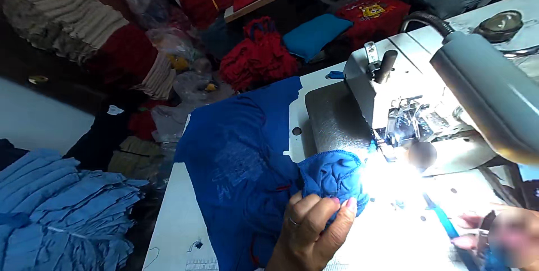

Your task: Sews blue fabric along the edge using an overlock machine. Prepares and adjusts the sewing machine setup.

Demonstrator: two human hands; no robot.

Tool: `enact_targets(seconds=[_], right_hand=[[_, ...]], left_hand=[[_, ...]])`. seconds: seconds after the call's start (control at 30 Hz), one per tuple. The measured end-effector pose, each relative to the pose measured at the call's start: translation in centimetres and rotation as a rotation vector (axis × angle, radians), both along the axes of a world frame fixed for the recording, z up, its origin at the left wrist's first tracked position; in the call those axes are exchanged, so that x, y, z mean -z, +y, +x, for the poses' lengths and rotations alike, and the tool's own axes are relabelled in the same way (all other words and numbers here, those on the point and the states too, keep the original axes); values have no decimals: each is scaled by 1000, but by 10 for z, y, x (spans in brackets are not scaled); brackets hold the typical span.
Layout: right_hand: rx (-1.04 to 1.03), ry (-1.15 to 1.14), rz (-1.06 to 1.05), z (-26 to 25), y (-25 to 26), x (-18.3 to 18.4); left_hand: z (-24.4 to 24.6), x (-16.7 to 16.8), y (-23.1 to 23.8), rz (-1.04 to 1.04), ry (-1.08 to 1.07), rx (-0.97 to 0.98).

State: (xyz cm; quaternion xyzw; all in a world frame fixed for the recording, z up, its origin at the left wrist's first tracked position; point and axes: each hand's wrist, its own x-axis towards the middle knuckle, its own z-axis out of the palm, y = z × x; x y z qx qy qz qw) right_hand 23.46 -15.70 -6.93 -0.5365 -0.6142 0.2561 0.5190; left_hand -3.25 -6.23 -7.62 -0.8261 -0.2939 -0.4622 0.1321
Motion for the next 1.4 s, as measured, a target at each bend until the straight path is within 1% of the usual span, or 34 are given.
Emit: enact_targets(seconds=[0.07,0.1,0.17,0.2,0.23,0.3,0.33,0.4,0.5,0.57,0.67,0.8,0.87,0.93,1.0,1.07,1.1,1.13,1.2,1.27,1.33,1.4], right_hand=[[-65,42,-90,-13,8,-12],[-85,12,-153,-19,11,-18],[-95,-142,-244,-27,15,-28],[-66,-258,-246,-32,17,-34],[-21,-398,-208,-36,21,-39],[80,-662,-45,-42,28,-38],[107,-740,36,-42,32,-35],[113,-810,114,-41,37,-33],[118,-856,124,-45,40,-34],[128,-869,152,-48,43,-32],[112,-884,200,-52,47,-30],[92,-800,229,-50,45,-25],[114,-672,156,-37,33,-23],[184,-589,39,-19,16,-16],[254,-602,-48,0,5,4],[292,-676,-117,11,-5,26],[293,-713,-141,11,-8,31],[298,-715,-120,8,-10,32],[312,-637,16,-5,-9,27],[255,-526,43,-22,-7,22],[140,-422,-67,-33,-5,31],[58,-423,-186,-39,-4,44]], left_hand=[[-1,5,-5,-46,-22,32],[-1,8,-8,-55,-31,37],[1,11,-12,-70,-45,42],[1,12,-14,-75,-53,46],[2,13,-14,-80,-62,49],[4,15,-17,-91,-79,55],[4,14,-18,-92,-80,54],[7,10,-19,-73,-88,42],[10,7,-20,-65,-95,29],[8,11,-22,-120,-124,78],[7,13,-24,-143,-124,97],[9,18,-29,-166,-99,109],[10,23,-33,-217,-84,144],[9,24,-41,-271,-103,191],[9,21,-48,-309,-192,147],[9,18,-48,-341,-270,56],[11,17,-46,-363,-295,25],[12,16,-44,-384,-315,8],[16,16,-43,-449,-286,-28],[21,20,-47,-511,-214,-67],[26,25,-51,-527,-175,-104],[28,31,-53,-538,-209,-121]])
